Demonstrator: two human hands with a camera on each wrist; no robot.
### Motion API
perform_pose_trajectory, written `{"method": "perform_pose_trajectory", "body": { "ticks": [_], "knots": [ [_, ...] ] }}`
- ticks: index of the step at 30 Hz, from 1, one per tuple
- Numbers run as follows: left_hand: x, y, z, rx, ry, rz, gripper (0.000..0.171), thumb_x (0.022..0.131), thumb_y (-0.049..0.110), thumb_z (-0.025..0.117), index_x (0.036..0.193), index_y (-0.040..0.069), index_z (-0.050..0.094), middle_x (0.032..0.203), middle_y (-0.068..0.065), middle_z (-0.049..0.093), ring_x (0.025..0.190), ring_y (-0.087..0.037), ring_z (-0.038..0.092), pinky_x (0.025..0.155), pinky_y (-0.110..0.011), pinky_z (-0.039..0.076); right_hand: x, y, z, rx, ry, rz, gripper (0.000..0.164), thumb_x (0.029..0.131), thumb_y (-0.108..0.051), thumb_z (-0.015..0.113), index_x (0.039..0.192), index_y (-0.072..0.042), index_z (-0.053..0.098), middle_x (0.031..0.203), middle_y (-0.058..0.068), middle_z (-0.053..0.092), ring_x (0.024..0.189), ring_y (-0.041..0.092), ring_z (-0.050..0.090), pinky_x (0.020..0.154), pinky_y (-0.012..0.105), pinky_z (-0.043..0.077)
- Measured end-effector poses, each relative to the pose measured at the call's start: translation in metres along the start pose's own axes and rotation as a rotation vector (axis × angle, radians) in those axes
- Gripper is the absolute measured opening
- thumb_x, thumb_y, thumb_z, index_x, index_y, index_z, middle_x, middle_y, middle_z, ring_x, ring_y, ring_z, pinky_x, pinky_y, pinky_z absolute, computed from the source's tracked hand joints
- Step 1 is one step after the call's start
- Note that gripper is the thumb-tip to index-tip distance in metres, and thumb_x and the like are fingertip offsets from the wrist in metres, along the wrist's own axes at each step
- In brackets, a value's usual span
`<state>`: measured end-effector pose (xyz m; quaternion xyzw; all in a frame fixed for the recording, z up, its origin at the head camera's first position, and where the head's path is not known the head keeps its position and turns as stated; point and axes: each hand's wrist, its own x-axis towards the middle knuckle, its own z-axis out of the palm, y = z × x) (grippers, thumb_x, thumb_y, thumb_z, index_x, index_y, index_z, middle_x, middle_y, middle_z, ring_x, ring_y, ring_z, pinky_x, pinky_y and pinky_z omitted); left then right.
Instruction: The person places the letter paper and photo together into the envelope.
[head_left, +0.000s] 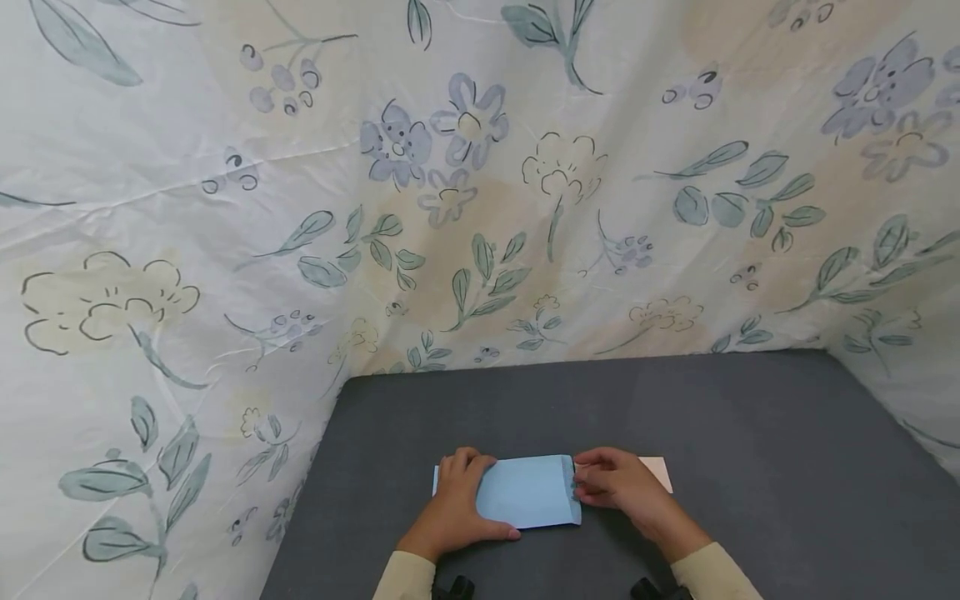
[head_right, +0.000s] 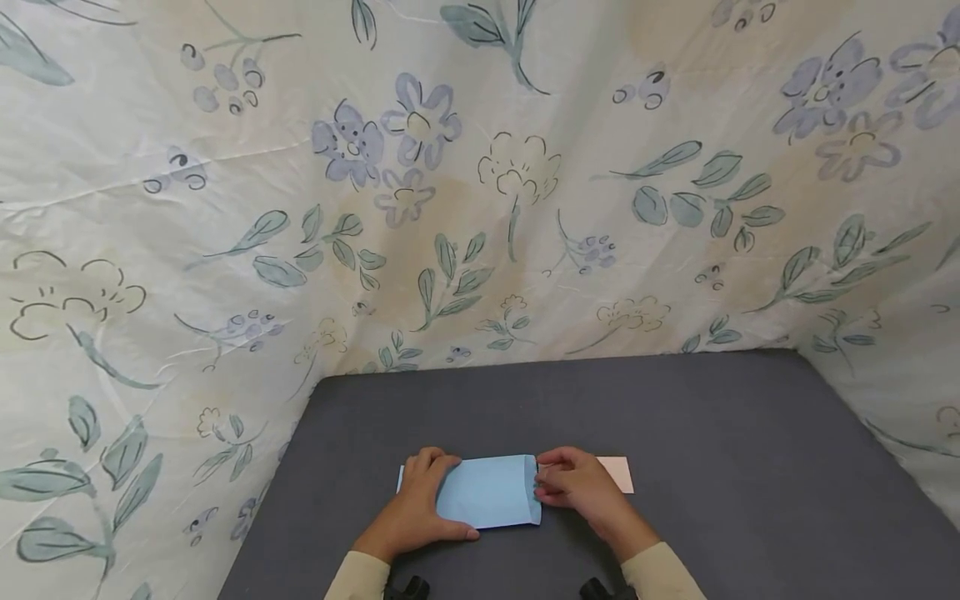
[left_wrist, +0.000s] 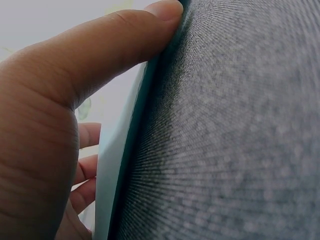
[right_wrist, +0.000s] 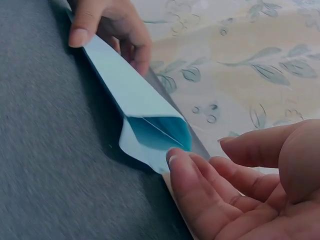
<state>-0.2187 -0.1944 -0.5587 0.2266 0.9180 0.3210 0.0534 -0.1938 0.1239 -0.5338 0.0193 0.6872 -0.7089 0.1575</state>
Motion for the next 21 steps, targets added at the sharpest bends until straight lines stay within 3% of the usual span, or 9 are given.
{"method": "perform_pose_trajectory", "body": {
  "ticks": [7, 21],
  "knots": [
    [-0.001, -0.001, 0.0, 0.011, -0.001, -0.016, 0.105, 0.067, 0.076, 0.095, 0.15, 0.021, 0.059, 0.14, 0.003, 0.043, 0.122, -0.023, 0.035, 0.097, -0.049, 0.048, -0.005, 0.002, -0.016, -0.017, 0.06, 0.009, 0.043, 0.109, -0.013, 0.067, 0.14, 0.015, 0.057, 0.117, 0.021, 0.072, 0.099, 0.033, 0.075, 0.082, 0.043, 0.063],
    [-0.007, -0.005, -0.002, 0.016, -0.008, 0.005, 0.106, 0.067, 0.077, 0.094, 0.15, 0.022, 0.059, 0.139, 0.003, 0.043, 0.121, -0.023, 0.036, 0.096, -0.049, 0.048, -0.019, 0.005, -0.023, -0.005, 0.178, 0.073, 0.043, 0.11, -0.018, 0.068, 0.141, 0.01, 0.058, 0.115, 0.016, 0.074, 0.096, 0.03, 0.075, 0.078, 0.043, 0.063]
  ]
}}
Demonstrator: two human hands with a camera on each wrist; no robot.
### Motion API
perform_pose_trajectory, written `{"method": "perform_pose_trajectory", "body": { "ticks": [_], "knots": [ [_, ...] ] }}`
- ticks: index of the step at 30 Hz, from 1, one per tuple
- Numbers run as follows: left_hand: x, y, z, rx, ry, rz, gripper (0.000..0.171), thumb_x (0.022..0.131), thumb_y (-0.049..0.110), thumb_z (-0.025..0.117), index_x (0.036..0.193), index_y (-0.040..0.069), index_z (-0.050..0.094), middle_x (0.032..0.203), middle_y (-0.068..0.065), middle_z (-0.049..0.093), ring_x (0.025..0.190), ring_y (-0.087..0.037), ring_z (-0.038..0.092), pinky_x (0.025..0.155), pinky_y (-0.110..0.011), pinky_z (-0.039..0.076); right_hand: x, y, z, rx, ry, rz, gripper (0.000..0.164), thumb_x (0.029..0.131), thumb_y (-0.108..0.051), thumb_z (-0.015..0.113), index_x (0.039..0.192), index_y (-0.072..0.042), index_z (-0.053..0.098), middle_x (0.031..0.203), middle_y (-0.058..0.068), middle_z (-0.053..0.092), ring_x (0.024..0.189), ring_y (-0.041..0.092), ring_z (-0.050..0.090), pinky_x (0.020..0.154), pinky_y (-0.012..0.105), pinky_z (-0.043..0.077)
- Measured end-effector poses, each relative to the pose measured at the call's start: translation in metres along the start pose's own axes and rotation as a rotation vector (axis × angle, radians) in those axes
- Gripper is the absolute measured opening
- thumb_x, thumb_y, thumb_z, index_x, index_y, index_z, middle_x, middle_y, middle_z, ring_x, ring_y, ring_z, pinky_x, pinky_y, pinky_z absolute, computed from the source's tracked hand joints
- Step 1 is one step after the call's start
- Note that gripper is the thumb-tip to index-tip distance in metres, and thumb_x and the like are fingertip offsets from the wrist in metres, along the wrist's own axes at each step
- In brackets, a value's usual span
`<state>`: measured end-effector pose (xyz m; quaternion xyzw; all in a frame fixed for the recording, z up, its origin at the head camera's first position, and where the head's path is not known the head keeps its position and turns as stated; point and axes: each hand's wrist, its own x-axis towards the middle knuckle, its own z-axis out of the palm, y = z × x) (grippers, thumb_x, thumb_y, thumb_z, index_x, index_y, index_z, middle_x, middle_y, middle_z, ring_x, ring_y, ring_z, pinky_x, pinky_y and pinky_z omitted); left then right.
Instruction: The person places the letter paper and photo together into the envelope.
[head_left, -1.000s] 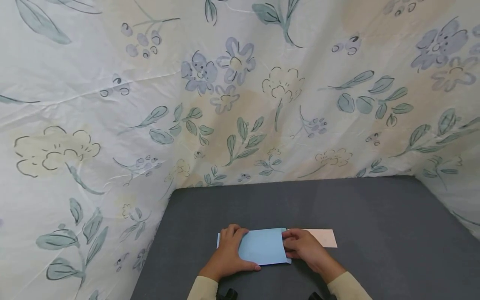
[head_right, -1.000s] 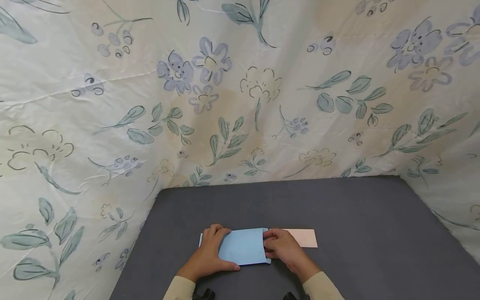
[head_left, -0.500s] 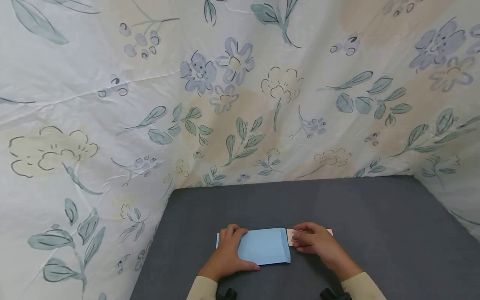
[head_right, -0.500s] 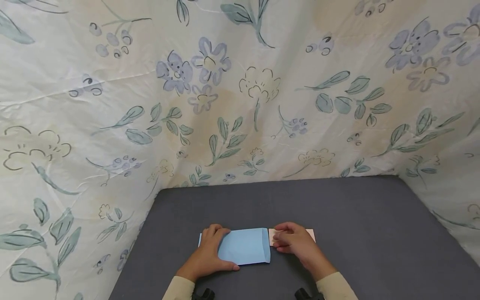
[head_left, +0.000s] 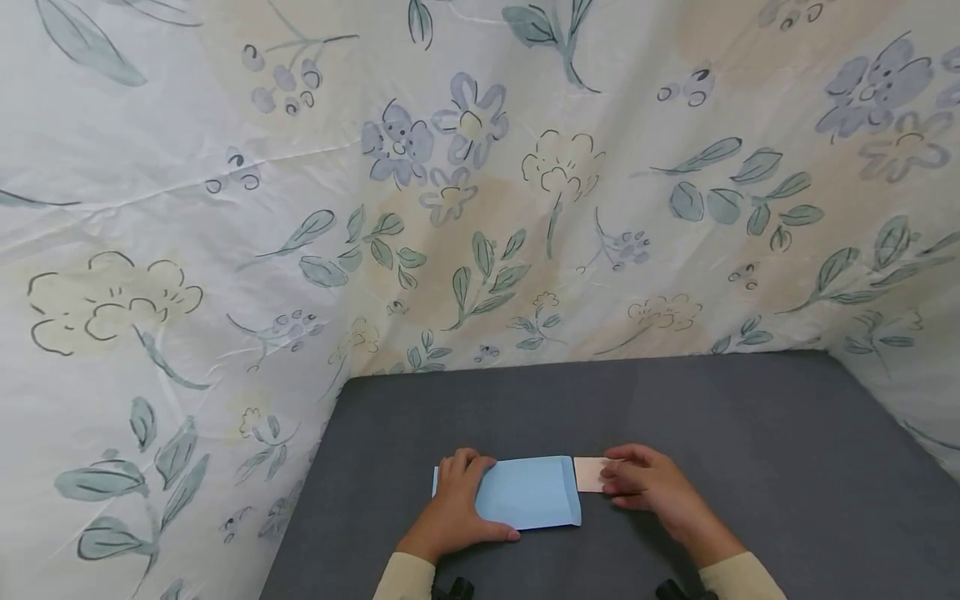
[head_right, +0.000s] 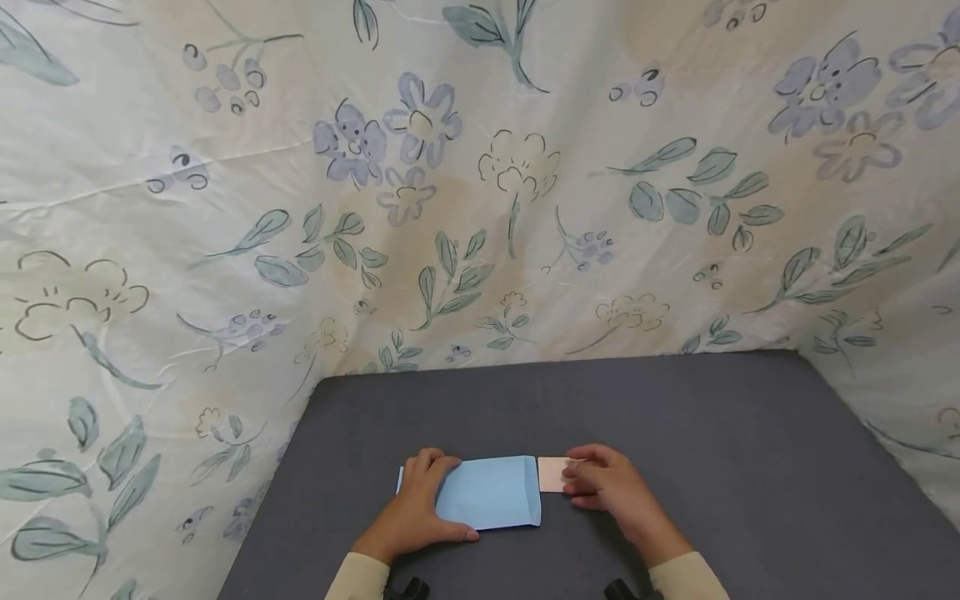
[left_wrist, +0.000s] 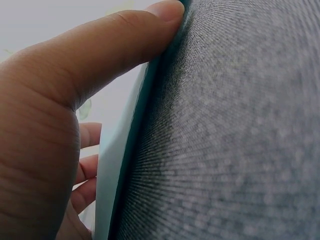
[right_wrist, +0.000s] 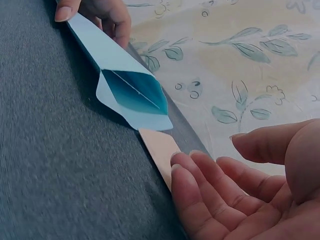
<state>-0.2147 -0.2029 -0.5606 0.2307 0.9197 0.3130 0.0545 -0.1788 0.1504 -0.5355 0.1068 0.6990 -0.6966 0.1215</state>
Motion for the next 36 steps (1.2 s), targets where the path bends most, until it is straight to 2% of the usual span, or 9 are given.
{"method": "perform_pose_trajectory", "body": {
  "ticks": [8, 19, 29, 36],
  "knots": [
    [0.0, 0.0, -0.001, -0.03, -0.001, 0.011, 0.105, 0.067, 0.075, 0.095, 0.149, 0.021, 0.06, 0.138, 0.004, 0.043, 0.119, -0.022, 0.036, 0.096, -0.05, 0.048, -0.004, -0.003, -0.016, -0.026, 0.056, 0.017, 0.044, 0.112, -0.021, 0.066, 0.142, 0.01, 0.057, 0.118, 0.016, 0.073, 0.1, 0.033, 0.075, 0.081, 0.043, 0.063],
    [0.0, 0.0, -0.003, -0.03, -0.004, 0.004, 0.104, 0.067, 0.074, 0.095, 0.149, 0.022, 0.06, 0.14, 0.004, 0.043, 0.12, -0.022, 0.036, 0.096, -0.049, 0.048, -0.009, -0.001, -0.043, -0.004, 0.086, -0.001, 0.049, 0.111, -0.019, 0.066, 0.146, 0.013, 0.053, 0.117, 0.016, 0.074, 0.097, 0.027, 0.076, 0.079, 0.04, 0.063],
    [0.001, -0.001, -0.002, -0.026, 0.002, 0.024, 0.103, 0.068, 0.074, 0.095, 0.149, 0.021, 0.06, 0.139, 0.004, 0.043, 0.119, -0.022, 0.036, 0.094, -0.05, 0.049, -0.01, 0.001, -0.064, -0.016, 0.129, 0.013, 0.052, 0.112, -0.019, 0.064, 0.149, 0.012, 0.045, 0.114, 0.011, 0.074, 0.094, 0.024, 0.075, 0.08, 0.041, 0.062],
    [0.002, -0.001, -0.002, -0.023, -0.006, -0.001, 0.105, 0.067, 0.077, 0.094, 0.15, 0.022, 0.059, 0.14, 0.005, 0.043, 0.121, -0.022, 0.035, 0.096, -0.049, 0.049, -0.011, -0.001, -0.079, -0.082, 0.155, 0.071, 0.064, 0.113, -0.028, 0.064, 0.154, 0.013, 0.038, 0.127, 0.017, 0.065, 0.096, 0.024, 0.073, 0.08, 0.043, 0.062]
  ]
}}
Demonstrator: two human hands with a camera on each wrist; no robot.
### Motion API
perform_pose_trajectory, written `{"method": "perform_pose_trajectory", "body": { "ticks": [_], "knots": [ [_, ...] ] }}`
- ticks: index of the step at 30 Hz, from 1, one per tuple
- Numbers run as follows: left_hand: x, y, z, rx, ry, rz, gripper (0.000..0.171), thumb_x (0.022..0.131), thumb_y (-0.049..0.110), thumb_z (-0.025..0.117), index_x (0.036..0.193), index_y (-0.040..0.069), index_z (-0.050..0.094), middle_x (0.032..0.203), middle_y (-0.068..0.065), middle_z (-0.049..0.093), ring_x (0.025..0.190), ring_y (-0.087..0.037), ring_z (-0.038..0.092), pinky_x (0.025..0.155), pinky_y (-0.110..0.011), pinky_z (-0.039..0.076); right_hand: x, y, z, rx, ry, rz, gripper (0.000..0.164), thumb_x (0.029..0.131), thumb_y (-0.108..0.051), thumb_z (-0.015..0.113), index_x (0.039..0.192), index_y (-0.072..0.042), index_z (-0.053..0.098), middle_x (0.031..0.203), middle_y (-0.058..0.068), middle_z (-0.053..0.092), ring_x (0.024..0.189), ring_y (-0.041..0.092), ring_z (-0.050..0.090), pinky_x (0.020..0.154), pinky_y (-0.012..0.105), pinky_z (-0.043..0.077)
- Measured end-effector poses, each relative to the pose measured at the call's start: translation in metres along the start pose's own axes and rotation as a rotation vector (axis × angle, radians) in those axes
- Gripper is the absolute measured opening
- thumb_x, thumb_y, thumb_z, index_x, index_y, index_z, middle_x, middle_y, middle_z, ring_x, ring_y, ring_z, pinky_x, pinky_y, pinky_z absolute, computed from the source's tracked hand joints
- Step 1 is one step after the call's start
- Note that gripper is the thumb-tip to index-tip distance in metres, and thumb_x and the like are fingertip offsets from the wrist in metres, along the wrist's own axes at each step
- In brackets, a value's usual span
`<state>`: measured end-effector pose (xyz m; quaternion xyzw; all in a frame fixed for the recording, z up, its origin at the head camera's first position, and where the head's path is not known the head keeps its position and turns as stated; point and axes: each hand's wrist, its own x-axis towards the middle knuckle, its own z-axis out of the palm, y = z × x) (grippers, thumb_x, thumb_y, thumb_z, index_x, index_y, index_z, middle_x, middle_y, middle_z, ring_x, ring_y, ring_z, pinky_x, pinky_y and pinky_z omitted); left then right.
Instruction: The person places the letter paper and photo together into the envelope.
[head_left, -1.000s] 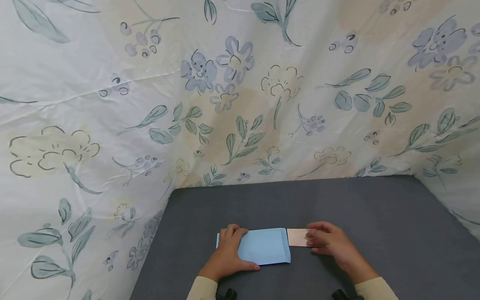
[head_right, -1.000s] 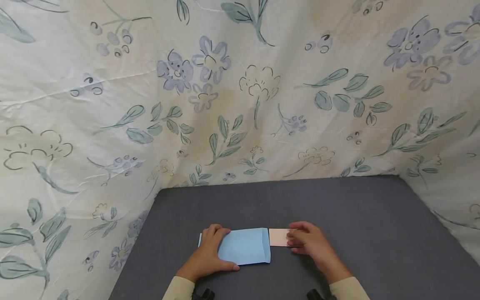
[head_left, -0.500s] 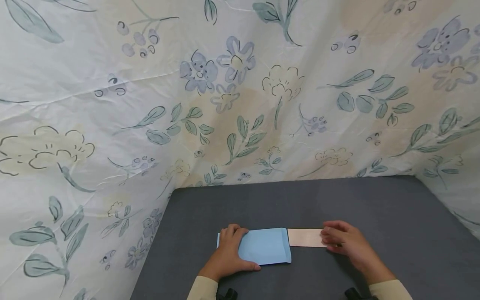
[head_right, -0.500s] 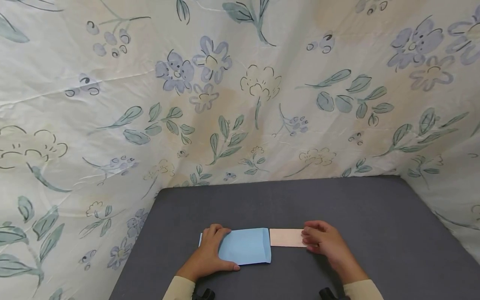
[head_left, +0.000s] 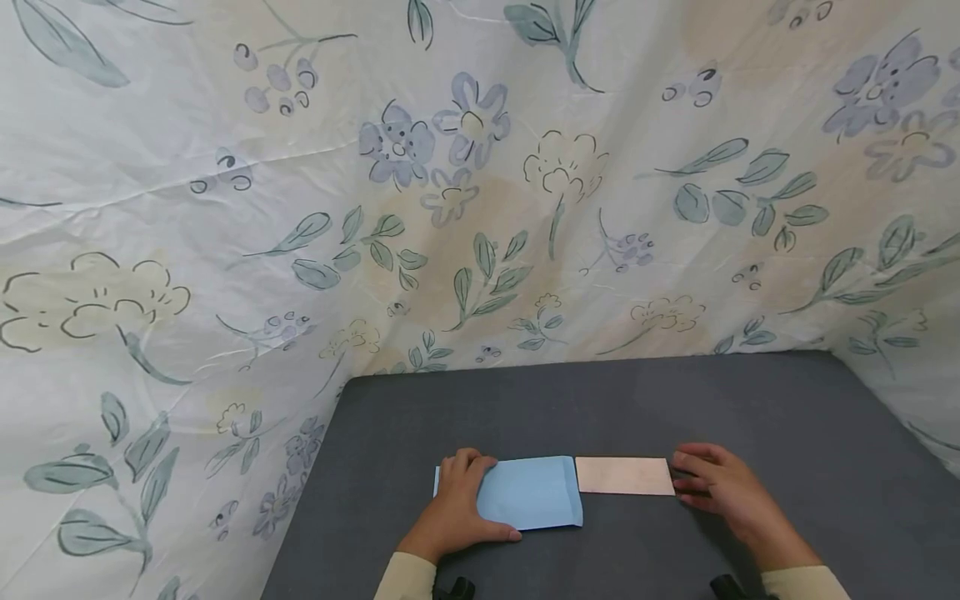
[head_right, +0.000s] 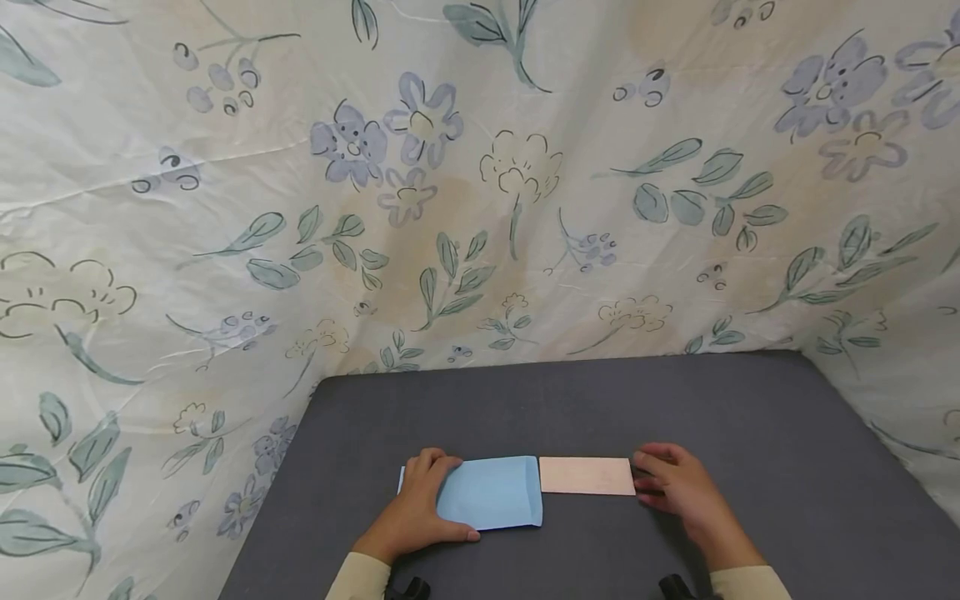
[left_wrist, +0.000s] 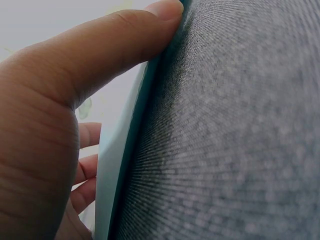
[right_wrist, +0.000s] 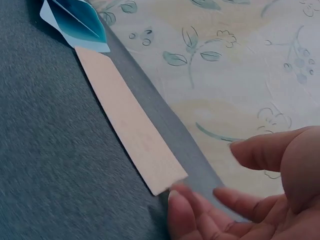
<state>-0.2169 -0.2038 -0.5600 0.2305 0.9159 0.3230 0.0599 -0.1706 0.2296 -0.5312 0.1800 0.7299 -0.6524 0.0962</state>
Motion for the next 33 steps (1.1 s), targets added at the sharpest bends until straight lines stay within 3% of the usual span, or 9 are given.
{"method": "perform_pose_trajectory", "body": {
  "ticks": [6, 15, 24, 29, 33],
  "knots": [
    [-0.001, 0.0, -0.001, -0.004, 0.004, 0.004, 0.105, 0.067, 0.075, 0.095, 0.15, 0.022, 0.059, 0.139, 0.005, 0.043, 0.121, -0.022, 0.035, 0.096, -0.049, 0.049, -0.002, -0.005, -0.004, -0.08, 0.006, 0.022, 0.07, 0.113, -0.031, 0.063, 0.155, 0.016, 0.033, 0.128, 0.021, 0.069, 0.099, 0.024, 0.072, 0.08, 0.043, 0.06],
    [-0.001, 0.002, -0.001, 0.001, 0.008, 0.01, 0.104, 0.067, 0.074, 0.096, 0.149, 0.021, 0.06, 0.139, 0.003, 0.044, 0.121, -0.024, 0.036, 0.095, -0.051, 0.049, -0.005, -0.01, 0.003, -0.083, -0.035, 0.018, 0.069, 0.113, -0.033, 0.063, 0.155, 0.014, 0.035, 0.129, 0.021, 0.07, 0.103, 0.025, 0.071, 0.081, 0.043, 0.059],
    [-0.001, 0.001, 0.0, 0.014, 0.003, -0.004, 0.105, 0.066, 0.076, 0.094, 0.149, 0.021, 0.06, 0.14, 0.003, 0.044, 0.121, -0.023, 0.036, 0.095, -0.051, 0.048, -0.004, -0.008, 0.009, -0.03, -0.072, -0.047, 0.066, 0.114, -0.023, 0.062, 0.158, 0.015, 0.03, 0.147, 0.03, 0.05, 0.12, 0.033, 0.063, 0.093, 0.046, 0.058],
    [-0.001, 0.001, 0.001, 0.016, 0.003, -0.01, 0.106, 0.066, 0.077, 0.094, 0.15, 0.022, 0.06, 0.141, 0.003, 0.043, 0.121, -0.023, 0.036, 0.096, -0.051, 0.048, -0.004, -0.003, 0.011, 0.069, -0.08, -0.068, 0.062, 0.11, -0.003, 0.061, 0.159, 0.014, 0.026, 0.138, 0.028, 0.048, 0.108, 0.026, 0.065, 0.089, 0.045, 0.061],
    [-0.001, 0.0, 0.002, 0.014, 0.004, -0.009, 0.107, 0.066, 0.078, 0.094, 0.15, 0.022, 0.059, 0.141, 0.003, 0.043, 0.121, -0.023, 0.035, 0.097, -0.051, 0.048, -0.004, 0.0, 0.012, 0.095, -0.071, -0.082, 0.06, 0.108, 0.001, 0.063, 0.157, 0.016, 0.033, 0.135, 0.027, 0.052, 0.102, 0.021, 0.067, 0.086, 0.043, 0.062]
  ]
}}
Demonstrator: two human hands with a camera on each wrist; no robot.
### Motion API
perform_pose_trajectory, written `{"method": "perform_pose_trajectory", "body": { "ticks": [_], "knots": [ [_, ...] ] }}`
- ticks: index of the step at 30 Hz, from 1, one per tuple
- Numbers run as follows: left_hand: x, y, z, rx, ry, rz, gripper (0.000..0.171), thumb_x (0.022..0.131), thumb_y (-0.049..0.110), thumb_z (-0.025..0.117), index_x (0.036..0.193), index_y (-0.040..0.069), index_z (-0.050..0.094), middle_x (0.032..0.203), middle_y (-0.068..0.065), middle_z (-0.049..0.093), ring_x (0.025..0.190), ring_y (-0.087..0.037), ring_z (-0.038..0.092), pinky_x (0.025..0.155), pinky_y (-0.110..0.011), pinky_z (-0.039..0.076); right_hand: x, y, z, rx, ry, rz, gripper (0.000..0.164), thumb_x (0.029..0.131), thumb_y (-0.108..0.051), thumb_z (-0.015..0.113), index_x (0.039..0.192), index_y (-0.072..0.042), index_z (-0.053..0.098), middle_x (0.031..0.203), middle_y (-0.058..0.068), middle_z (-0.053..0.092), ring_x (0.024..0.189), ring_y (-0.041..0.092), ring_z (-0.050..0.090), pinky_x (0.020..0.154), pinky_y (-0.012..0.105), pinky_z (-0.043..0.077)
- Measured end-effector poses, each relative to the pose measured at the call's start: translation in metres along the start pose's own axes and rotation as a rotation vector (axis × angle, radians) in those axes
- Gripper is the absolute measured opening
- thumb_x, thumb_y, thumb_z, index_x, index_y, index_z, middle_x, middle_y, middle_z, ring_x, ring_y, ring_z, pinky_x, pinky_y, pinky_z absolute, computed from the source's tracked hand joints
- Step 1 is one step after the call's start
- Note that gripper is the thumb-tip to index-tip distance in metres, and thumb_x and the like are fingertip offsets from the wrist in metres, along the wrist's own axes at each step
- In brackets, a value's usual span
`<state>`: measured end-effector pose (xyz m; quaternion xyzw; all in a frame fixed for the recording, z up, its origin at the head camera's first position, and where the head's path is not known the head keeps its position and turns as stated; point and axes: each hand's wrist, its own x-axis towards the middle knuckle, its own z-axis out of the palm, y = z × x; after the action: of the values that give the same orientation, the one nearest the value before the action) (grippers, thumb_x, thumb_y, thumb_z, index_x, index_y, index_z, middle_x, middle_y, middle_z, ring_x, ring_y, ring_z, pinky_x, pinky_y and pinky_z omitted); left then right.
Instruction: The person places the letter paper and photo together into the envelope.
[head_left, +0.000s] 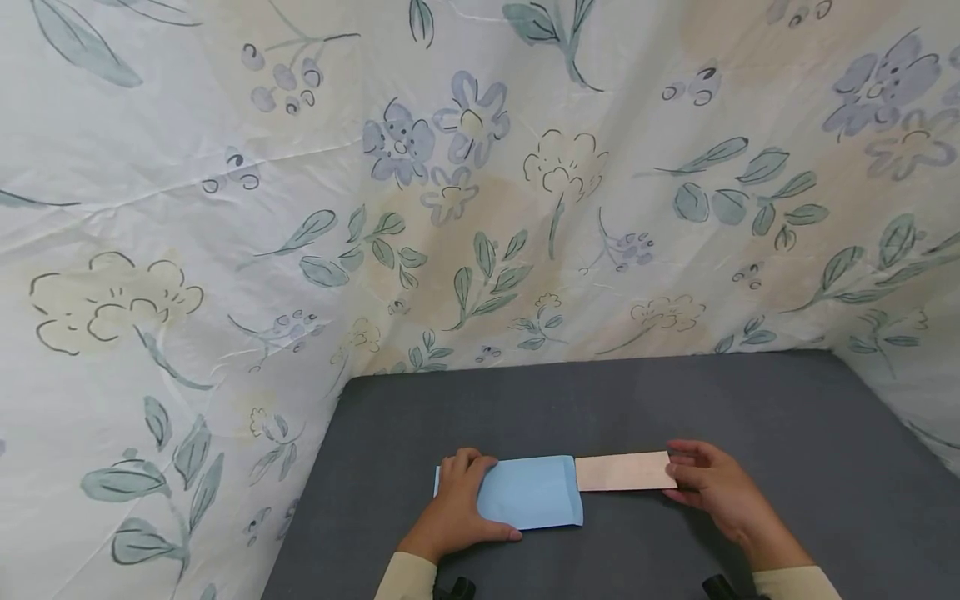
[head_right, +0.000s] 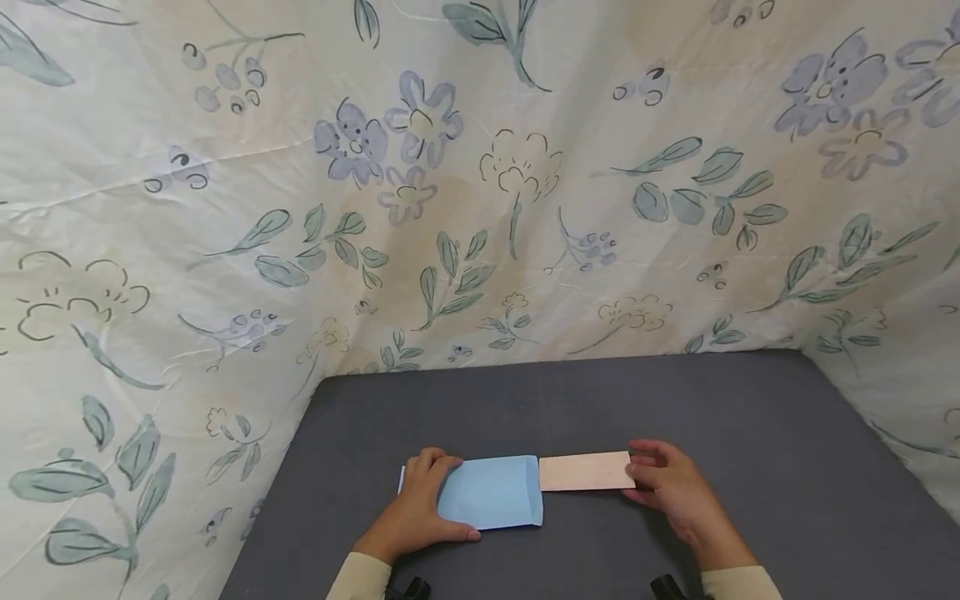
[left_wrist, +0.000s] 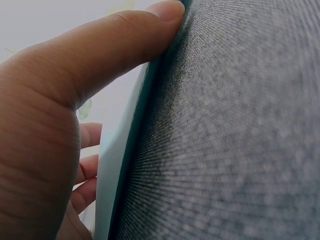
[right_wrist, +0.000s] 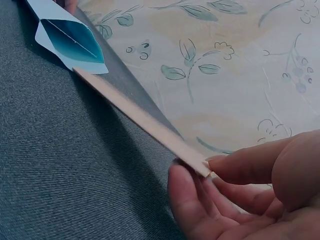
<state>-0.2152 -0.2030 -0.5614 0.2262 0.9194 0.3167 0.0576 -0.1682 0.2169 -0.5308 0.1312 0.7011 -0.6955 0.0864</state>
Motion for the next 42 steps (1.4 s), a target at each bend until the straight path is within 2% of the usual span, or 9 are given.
{"method": "perform_pose_trajectory", "body": {
  "ticks": [6, 14, 23, 35, 42],
  "knots": [
    [0.001, -0.001, 0.0, -0.006, -0.002, 0.004, 0.106, 0.066, 0.078, 0.093, 0.15, 0.023, 0.059, 0.142, 0.004, 0.043, 0.122, -0.022, 0.035, 0.097, -0.051, 0.048, 0.001, 0.002, -0.001, -0.003, -0.01, 0.003, 0.051, 0.107, 0.001, 0.064, 0.151, 0.018, 0.044, 0.125, 0.02, 0.06, 0.102, 0.022, 0.068, 0.086, 0.042, 0.062],
    [0.001, 0.001, -0.002, -0.013, -0.008, 0.003, 0.106, 0.067, 0.076, 0.094, 0.151, 0.022, 0.059, 0.143, 0.003, 0.043, 0.123, -0.023, 0.035, 0.097, -0.052, 0.048, 0.0, 0.005, -0.004, 0.003, -0.016, -0.012, 0.044, 0.106, 0.002, 0.066, 0.146, 0.014, 0.052, 0.121, 0.016, 0.062, 0.1, 0.024, 0.067, 0.083, 0.042, 0.062],
    [0.002, 0.001, -0.003, -0.006, -0.005, 0.004, 0.107, 0.066, 0.077, 0.094, 0.15, 0.021, 0.06, 0.142, 0.002, 0.044, 0.123, -0.024, 0.036, 0.097, -0.052, 0.048, -0.001, 0.007, -0.008, 0.036, -0.023, -0.031, 0.04, 0.106, 0.001, 0.066, 0.143, 0.013, 0.054, 0.121, 0.015, 0.059, 0.1, 0.025, 0.066, 0.083, 0.042, 0.062],
    [0.003, -0.001, -0.001, 0.002, -0.004, 0.013, 0.106, 0.066, 0.078, 0.094, 0.149, 0.021, 0.06, 0.142, 0.001, 0.044, 0.122, -0.023, 0.036, 0.097, -0.052, 0.048, -0.003, 0.012, 0.0, 0.115, -0.018, 0.019, 0.03, 0.104, 0.006, 0.066, 0.133, 0.009, 0.059, 0.114, 0.015, 0.056, 0.098, 0.025, 0.066, 0.084, 0.043, 0.062],
    [0.002, -0.001, -0.002, 0.0, -0.012, 0.002, 0.106, 0.067, 0.077, 0.094, 0.15, 0.021, 0.059, 0.142, 0.002, 0.043, 0.124, -0.023, 0.035, 0.097, -0.052, 0.048, -0.003, 0.015, 0.004, 0.115, -0.027, 0.026, 0.03, 0.104, 0.006, 0.065, 0.133, 0.01, 0.057, 0.113, 0.015, 0.054, 0.098, 0.027, 0.064, 0.084, 0.044, 0.062]
  ]
}}
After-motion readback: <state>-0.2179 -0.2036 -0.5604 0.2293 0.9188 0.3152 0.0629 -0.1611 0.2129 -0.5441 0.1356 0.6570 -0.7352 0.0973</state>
